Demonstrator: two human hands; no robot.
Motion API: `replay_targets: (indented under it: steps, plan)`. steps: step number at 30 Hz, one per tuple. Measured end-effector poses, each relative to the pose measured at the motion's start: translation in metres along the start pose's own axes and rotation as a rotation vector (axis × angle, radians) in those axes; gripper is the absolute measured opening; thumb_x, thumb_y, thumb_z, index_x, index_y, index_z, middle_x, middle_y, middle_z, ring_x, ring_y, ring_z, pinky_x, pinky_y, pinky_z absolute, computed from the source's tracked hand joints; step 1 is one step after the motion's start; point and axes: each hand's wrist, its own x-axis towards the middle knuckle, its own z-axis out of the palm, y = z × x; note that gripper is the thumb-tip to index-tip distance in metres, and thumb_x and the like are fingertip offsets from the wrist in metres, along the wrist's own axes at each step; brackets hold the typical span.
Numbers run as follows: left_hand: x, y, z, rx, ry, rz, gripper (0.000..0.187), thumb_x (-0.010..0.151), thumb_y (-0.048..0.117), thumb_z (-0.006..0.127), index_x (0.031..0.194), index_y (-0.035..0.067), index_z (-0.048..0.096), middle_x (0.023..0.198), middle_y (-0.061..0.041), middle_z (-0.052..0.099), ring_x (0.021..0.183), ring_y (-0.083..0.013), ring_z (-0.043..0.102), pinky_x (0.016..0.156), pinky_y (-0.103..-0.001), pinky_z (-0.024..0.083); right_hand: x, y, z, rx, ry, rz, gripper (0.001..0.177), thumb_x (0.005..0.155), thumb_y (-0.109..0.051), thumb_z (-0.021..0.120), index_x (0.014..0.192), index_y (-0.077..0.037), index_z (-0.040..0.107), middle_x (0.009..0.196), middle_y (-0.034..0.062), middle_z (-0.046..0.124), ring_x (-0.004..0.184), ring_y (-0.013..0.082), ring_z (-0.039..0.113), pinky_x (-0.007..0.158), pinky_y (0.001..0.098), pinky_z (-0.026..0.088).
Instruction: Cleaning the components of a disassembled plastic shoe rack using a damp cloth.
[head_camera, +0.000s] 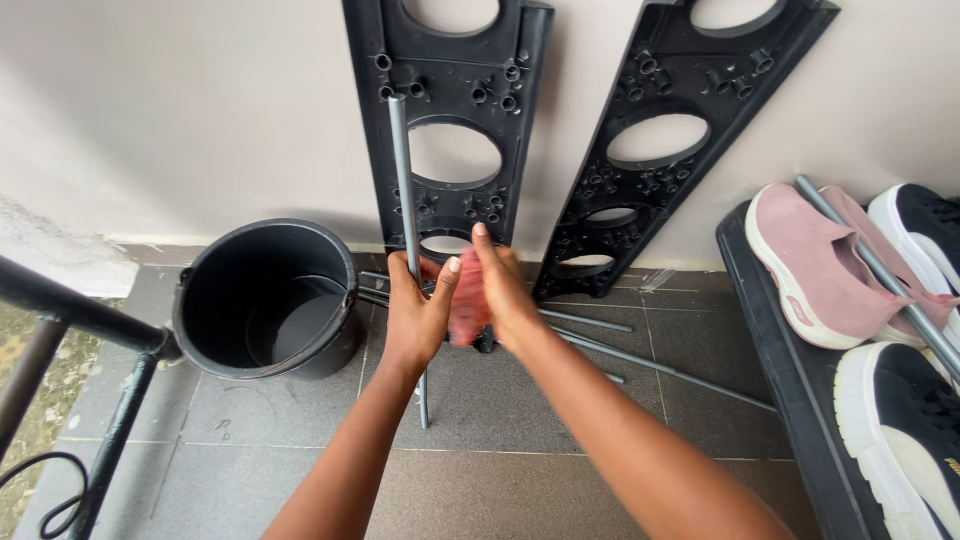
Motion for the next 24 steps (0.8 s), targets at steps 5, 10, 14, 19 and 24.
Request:
replay_targets:
  steps: [5, 10, 14, 19, 24]
  plan:
    - [0.004, 0.000, 0.001, -0.201, 0.132, 0.158, 0.028, 0.091, 0.010, 0.069, 0.113, 0.003, 0.053, 0.099, -0.008, 0.064, 0.088, -0.0148, 0.065, 0.079, -0.030, 0.055, -0.024, -0.024, 0.021, 0.499, -0.313, 0.180, 0.074, 0.095, -0.072, 0.043, 0.126, -0.007, 0.060, 0.118, 0.0102, 0.063, 0.110, 0.0220, 0.064, 0.096, 0.0402, 0.053]
    - [0.011, -0.001, 0.013, -0.424, 0.060, 0.055, 0.014, 0.095, 0.003, 0.058, 0.108, 0.003, 0.052, 0.089, -0.010, 0.065, 0.074, -0.0132, 0.066, 0.063, -0.028, 0.054, 0.002, 0.000, -0.035, 0.523, -0.454, 0.201, 0.057, 0.095, -0.053, 0.053, 0.127, -0.005, 0.057, 0.118, 0.0124, 0.066, 0.108, 0.0270, 0.066, 0.090, 0.0454, 0.056]
    - [0.010, 0.003, 0.033, -0.444, 0.055, 0.040, 0.011, 0.095, -0.001, 0.056, 0.104, 0.002, 0.052, 0.080, -0.008, 0.065, 0.066, -0.0119, 0.068, 0.056, -0.026, 0.056, 0.038, 0.081, -0.088, 0.033, -0.178, 0.227, 0.037, 0.094, -0.024, 0.067, 0.125, -0.004, 0.061, 0.108, 0.0125, 0.074, 0.091, 0.0233, 0.072, 0.076, 0.0376, 0.058]
    - [0.009, 0.018, 0.050, -0.556, -0.042, 0.046, 0.013, 0.092, -0.004, 0.055, 0.103, 0.001, 0.050, 0.079, -0.010, 0.067, 0.064, -0.0133, 0.067, 0.056, -0.026, 0.057, 0.058, 0.183, -0.127, -0.552, -0.094, 0.134, 0.031, 0.089, -0.012, 0.068, 0.119, -0.003, 0.067, 0.109, 0.0116, 0.077, 0.094, 0.0225, 0.074, 0.084, 0.0375, 0.059]
    - [0.008, 0.025, 0.043, -0.413, -0.068, 0.050, 0.020, 0.088, -0.004, 0.057, 0.103, 0.003, 0.045, 0.079, -0.009, 0.066, 0.060, -0.0135, 0.066, 0.050, -0.027, 0.054, 0.031, 0.190, -0.116, -1.007, -0.081, 0.096, 0.045, 0.088, -0.006, 0.072, 0.131, -0.007, 0.061, 0.135, 0.0100, 0.064, 0.126, 0.0261, 0.061, 0.110, 0.0362, 0.046]
